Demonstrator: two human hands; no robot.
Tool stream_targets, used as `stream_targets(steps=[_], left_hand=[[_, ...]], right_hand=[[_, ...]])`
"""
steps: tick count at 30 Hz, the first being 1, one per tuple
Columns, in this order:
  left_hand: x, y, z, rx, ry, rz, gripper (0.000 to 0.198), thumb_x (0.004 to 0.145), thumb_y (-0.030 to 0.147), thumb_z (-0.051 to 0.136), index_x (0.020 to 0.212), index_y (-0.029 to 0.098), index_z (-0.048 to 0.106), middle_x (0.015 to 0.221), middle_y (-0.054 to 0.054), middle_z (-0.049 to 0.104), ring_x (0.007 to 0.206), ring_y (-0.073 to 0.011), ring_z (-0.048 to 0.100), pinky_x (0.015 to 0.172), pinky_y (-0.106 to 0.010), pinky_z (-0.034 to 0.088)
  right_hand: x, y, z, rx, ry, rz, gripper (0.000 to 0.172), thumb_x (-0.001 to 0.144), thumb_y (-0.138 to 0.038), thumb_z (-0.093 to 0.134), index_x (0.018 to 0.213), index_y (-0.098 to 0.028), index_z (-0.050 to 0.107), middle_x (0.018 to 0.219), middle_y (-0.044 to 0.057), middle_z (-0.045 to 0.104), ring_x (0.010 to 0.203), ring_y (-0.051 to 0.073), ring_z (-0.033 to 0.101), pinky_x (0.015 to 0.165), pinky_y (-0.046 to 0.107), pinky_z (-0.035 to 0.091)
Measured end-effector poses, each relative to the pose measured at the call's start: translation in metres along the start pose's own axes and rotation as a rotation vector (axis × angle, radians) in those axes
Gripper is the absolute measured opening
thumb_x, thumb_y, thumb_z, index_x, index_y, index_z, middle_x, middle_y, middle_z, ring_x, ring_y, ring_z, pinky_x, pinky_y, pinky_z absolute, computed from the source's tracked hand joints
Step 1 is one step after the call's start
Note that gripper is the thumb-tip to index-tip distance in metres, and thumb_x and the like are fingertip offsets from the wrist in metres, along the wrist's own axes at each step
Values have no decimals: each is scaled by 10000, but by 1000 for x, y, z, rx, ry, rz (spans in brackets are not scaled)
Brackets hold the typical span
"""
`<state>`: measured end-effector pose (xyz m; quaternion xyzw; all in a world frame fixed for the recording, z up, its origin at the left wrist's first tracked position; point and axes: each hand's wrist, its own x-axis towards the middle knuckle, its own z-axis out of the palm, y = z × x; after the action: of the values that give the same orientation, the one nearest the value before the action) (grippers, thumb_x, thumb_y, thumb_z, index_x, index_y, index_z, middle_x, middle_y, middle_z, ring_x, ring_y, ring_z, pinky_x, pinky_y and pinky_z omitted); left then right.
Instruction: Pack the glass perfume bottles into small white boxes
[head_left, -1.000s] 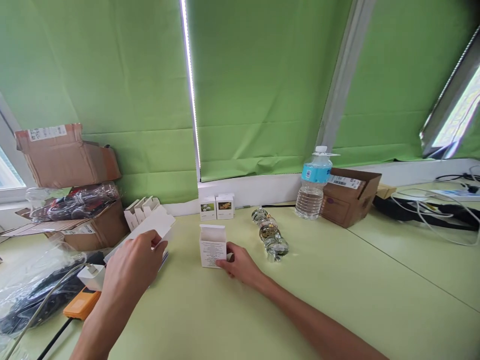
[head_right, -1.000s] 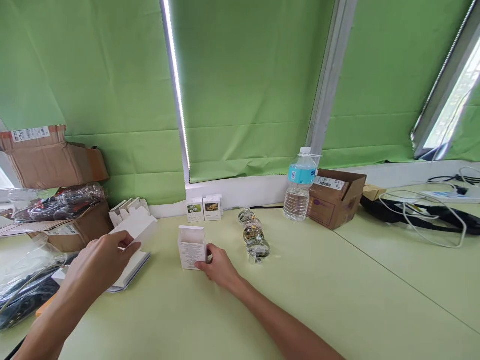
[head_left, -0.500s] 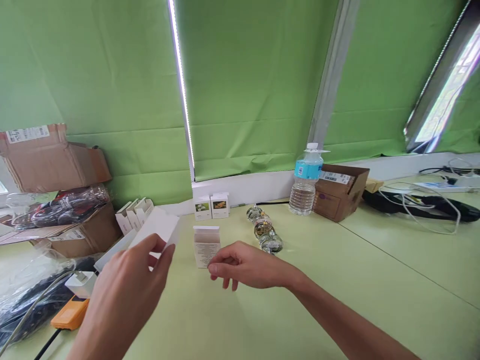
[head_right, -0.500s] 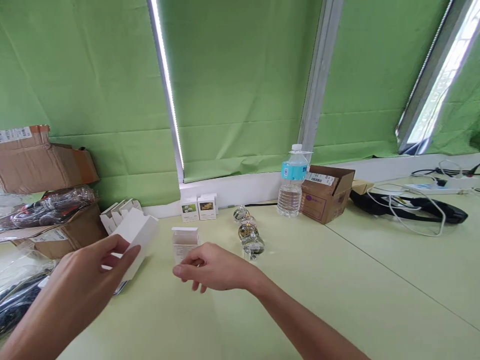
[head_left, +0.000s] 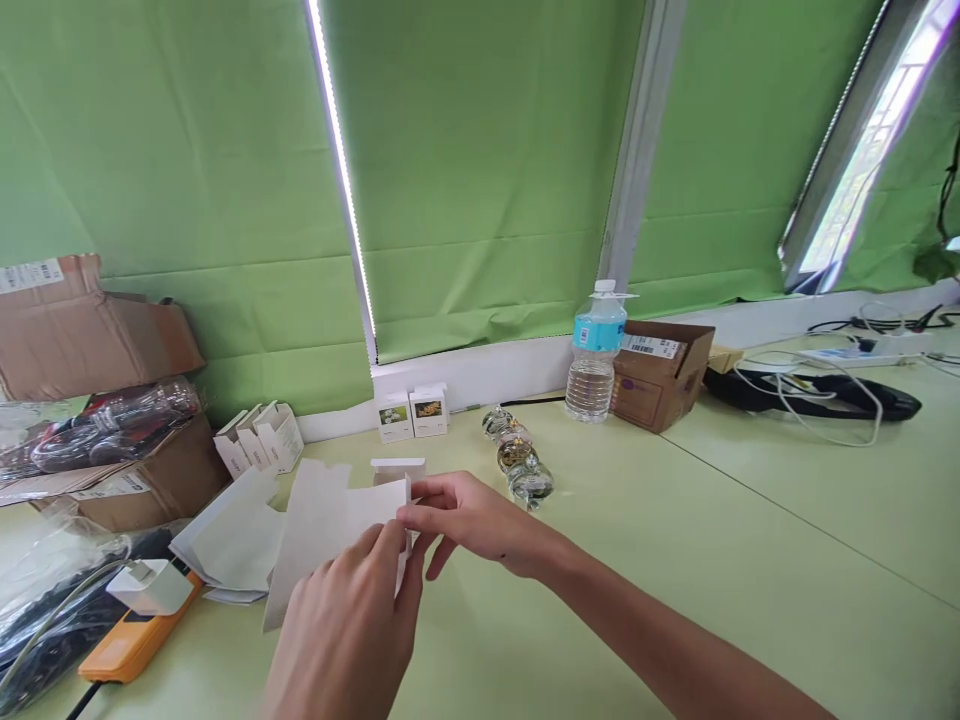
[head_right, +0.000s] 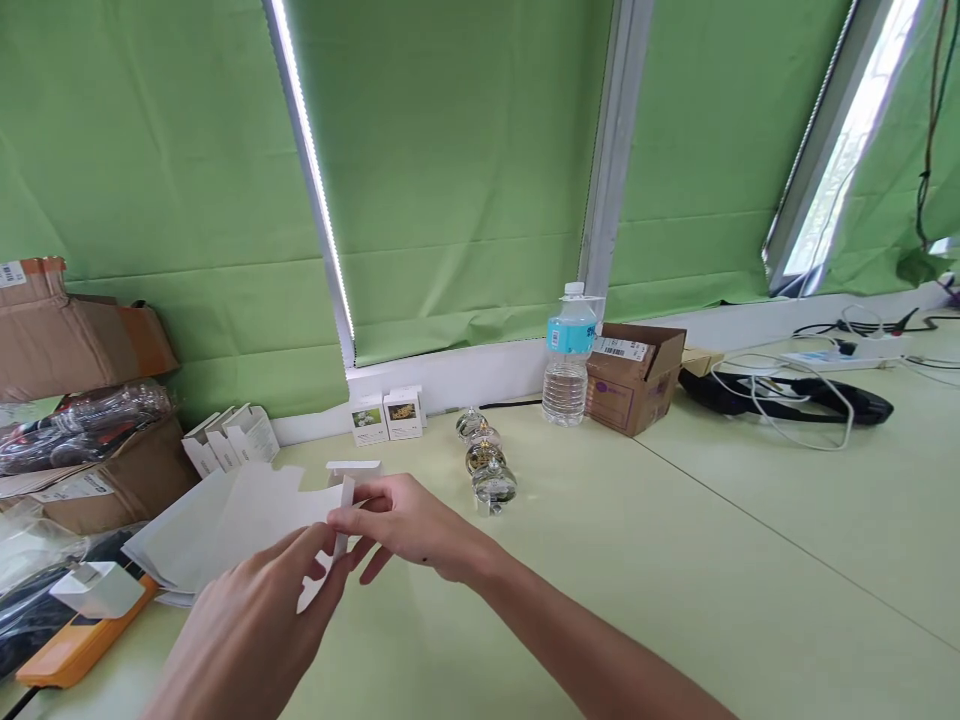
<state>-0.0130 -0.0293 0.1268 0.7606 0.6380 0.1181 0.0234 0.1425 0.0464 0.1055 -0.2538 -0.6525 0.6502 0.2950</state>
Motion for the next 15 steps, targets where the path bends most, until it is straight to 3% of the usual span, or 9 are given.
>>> stream_targets(steps=[5, 8, 10, 12, 14, 15], left_hand=[[0, 1, 4, 45, -39, 107, 223, 939, 247, 358, 941, 234, 580, 946, -52, 709, 760, -244, 694, 558, -292, 409], [-1, -6, 1, 4, 46, 269, 214, 942, 238, 379, 907, 241, 590, 916, -29, 703, 739, -208, 683, 567, -285, 445], [-2, -10, -6, -40, 251, 409, 179, 941, 253, 418, 914, 251, 595, 946, -15, 695, 812, -191, 678, 638, -279, 480], [-2, -14, -15, -77, 552, 463, 127, 923, 255, 486, 979, 255, 600, 1063, -19, 675, 955, -191, 652, 814, -294, 491], [0, -18, -22, -106, 824, 382, 157, 895, 243, 548, 1042, 252, 600, 1179, -33, 637, 1090, -212, 599, 993, -345, 428], [2, -20, -25, -126, 904, 317, 183, 885, 247, 564, 1065, 252, 598, 1227, -38, 614, 1145, -227, 568, 1043, -375, 396]], right_hand=[[2, 4, 0, -80, 56, -10, 243, 847, -375, 628, 951, -164, 688, 834, 41, 683, 787, 175, 652, 635, 264, 544], [2, 4, -4, -101, 69, -23, 262, 825, -374, 660, 996, -179, 697, 864, 41, 693, 807, 176, 647, 616, 243, 530], [2, 1, -9, -77, 70, -37, 265, 821, -366, 665, 1007, -180, 697, 903, 47, 698, 819, 174, 644, 626, 249, 536], [0, -4, -17, -45, 83, -49, 274, 809, -363, 679, 1010, -178, 697, 937, 55, 699, 844, 183, 644, 649, 268, 552], [-3, -10, -24, -22, 82, -53, 288, 799, -367, 694, 1014, -175, 699, 961, 62, 698, 870, 194, 645, 677, 291, 566], [-5, -13, -28, -13, 75, -55, 294, 801, -367, 695, 1024, -175, 700, 973, 66, 697, 879, 197, 645, 694, 302, 569]])
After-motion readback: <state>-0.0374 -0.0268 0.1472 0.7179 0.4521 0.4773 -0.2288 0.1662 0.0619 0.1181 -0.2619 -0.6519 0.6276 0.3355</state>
